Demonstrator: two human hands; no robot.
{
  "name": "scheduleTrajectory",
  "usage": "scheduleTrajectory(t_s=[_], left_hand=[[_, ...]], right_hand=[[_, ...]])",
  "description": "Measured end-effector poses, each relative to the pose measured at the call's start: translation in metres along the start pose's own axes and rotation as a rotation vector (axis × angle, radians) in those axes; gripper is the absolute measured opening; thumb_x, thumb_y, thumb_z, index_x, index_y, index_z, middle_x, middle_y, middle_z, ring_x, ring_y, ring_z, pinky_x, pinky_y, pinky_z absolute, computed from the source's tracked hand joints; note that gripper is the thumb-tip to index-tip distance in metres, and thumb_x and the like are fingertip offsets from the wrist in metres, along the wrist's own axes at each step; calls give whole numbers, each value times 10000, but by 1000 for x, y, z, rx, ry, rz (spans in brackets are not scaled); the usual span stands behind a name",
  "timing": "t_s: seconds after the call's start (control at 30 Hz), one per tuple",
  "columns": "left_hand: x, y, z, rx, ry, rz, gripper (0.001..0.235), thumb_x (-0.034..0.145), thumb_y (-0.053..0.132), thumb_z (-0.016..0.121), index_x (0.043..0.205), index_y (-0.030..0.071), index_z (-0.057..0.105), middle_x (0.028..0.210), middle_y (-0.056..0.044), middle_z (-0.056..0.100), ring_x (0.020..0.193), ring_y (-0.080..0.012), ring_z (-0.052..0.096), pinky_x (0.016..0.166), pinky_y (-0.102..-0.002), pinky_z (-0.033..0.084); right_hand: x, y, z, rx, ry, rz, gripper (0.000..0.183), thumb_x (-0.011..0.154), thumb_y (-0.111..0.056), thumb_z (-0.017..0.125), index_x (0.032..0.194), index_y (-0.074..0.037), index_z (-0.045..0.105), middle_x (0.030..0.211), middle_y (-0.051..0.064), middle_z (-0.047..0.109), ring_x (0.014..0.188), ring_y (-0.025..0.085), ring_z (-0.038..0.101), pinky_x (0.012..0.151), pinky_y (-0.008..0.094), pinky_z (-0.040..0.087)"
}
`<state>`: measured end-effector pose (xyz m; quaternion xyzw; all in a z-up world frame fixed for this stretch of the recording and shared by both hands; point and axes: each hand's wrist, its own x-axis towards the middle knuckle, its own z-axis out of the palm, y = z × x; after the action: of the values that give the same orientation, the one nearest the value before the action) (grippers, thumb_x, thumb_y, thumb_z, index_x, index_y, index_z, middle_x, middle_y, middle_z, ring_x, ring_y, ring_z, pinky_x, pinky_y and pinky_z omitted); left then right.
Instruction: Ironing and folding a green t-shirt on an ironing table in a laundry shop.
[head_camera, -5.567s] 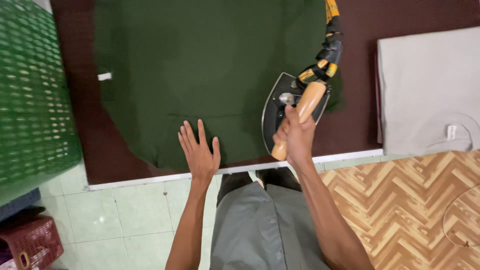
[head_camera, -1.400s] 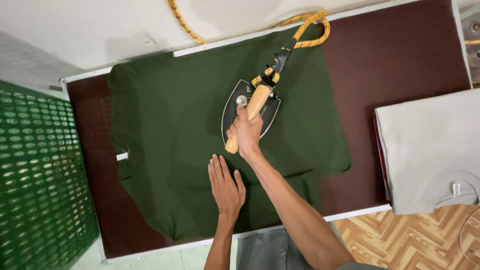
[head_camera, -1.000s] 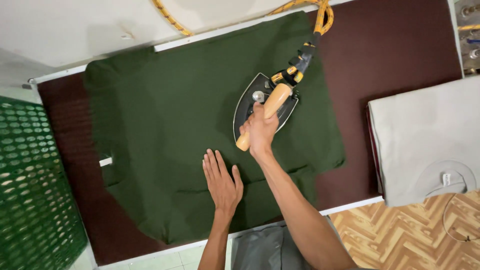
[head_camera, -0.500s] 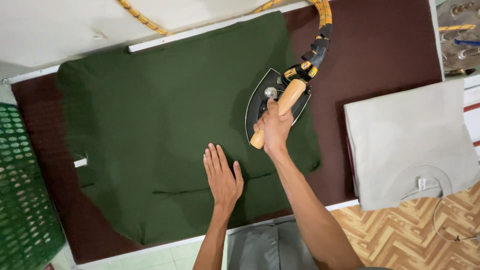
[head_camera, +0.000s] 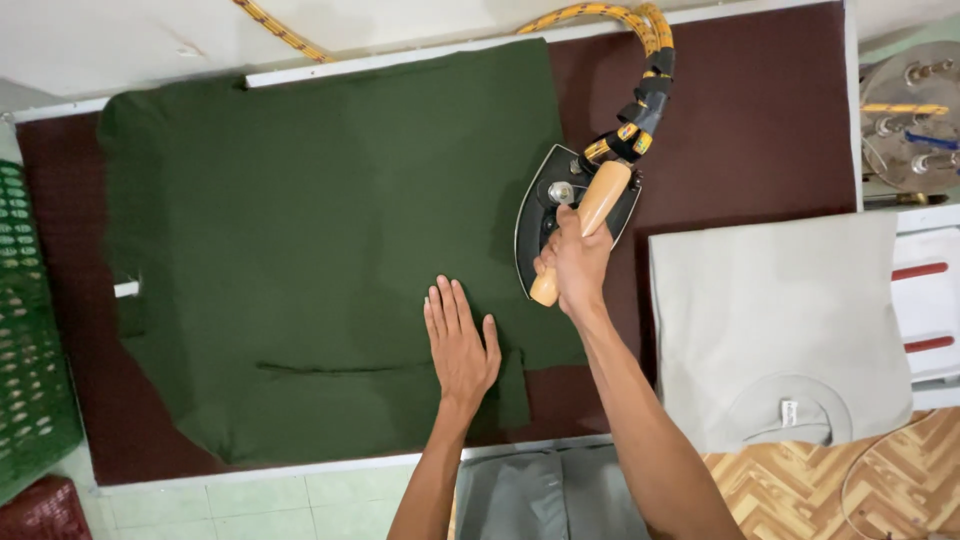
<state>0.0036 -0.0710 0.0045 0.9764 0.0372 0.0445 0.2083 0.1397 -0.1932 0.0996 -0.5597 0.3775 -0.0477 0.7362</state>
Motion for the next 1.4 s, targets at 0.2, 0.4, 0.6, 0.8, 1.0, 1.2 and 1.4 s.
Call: scheduleTrajectory(t_s=[0.2,0.4,0.6,0.8,1.0,1.2,1.4], left_hand=[[-3,9,3,17,-14,-34,667,1000,330,472,1535,-57,375,1609,-263,341,1497,-412,319,1268,-496,179],[-4,8,10,68,5,5,684,997,362,458,1549,-30,363,1627,-248,315,1513,-402,290,1272,-500,165],[-1,12,8,51,-12,111,690,991,382,456,1540,-27,373,1626,-258,305,1506,-420,288,1272,-507,159],[2,29,20,36,0,184,685,1003,395,443,1545,-17,376,1627,-254,308,1500,-418,298,1266,-508,170],[8,53,24,-12,-30,225,694,978,362,496,1535,-34,380,1615,-271,317,1488,-437,308,1263,-526,165],[17,87,49,24,-18,255,704,987,361,482,1548,-43,347,1628,-272,289,1495,-446,284,1266,-553,141],[19,135,61,2,-83,226,687,1005,330,472,1547,-67,327,1629,-291,269,1507,-438,269,1272,-534,132]], right_hand=[[3,-8,-12,-33,-82,22,185,973,-115,634,884,-86,474,518,9,394,344,124,405,280,315,377],[-5,-22,-9,-58,-95,45,164,962,-113,633,901,-61,491,517,4,400,345,117,398,279,319,374],[-31,-57,-16,-119,-155,52,193,980,-134,627,859,-64,493,519,-9,382,348,95,392,280,287,376],[-37,-85,-44,-226,-174,28,201,979,-144,657,855,-54,526,516,1,423,336,104,412,261,304,385],[-35,-113,-84,-253,-178,-32,219,989,-138,649,848,-41,511,509,17,416,340,103,418,267,279,384],[-19,-147,-143,-237,-166,-53,243,984,-149,674,837,-25,525,496,47,423,330,135,429,262,292,400],[1,-195,-209,-276,-195,-88,234,991,-126,633,832,2,519,490,57,432,328,135,438,256,296,406]])
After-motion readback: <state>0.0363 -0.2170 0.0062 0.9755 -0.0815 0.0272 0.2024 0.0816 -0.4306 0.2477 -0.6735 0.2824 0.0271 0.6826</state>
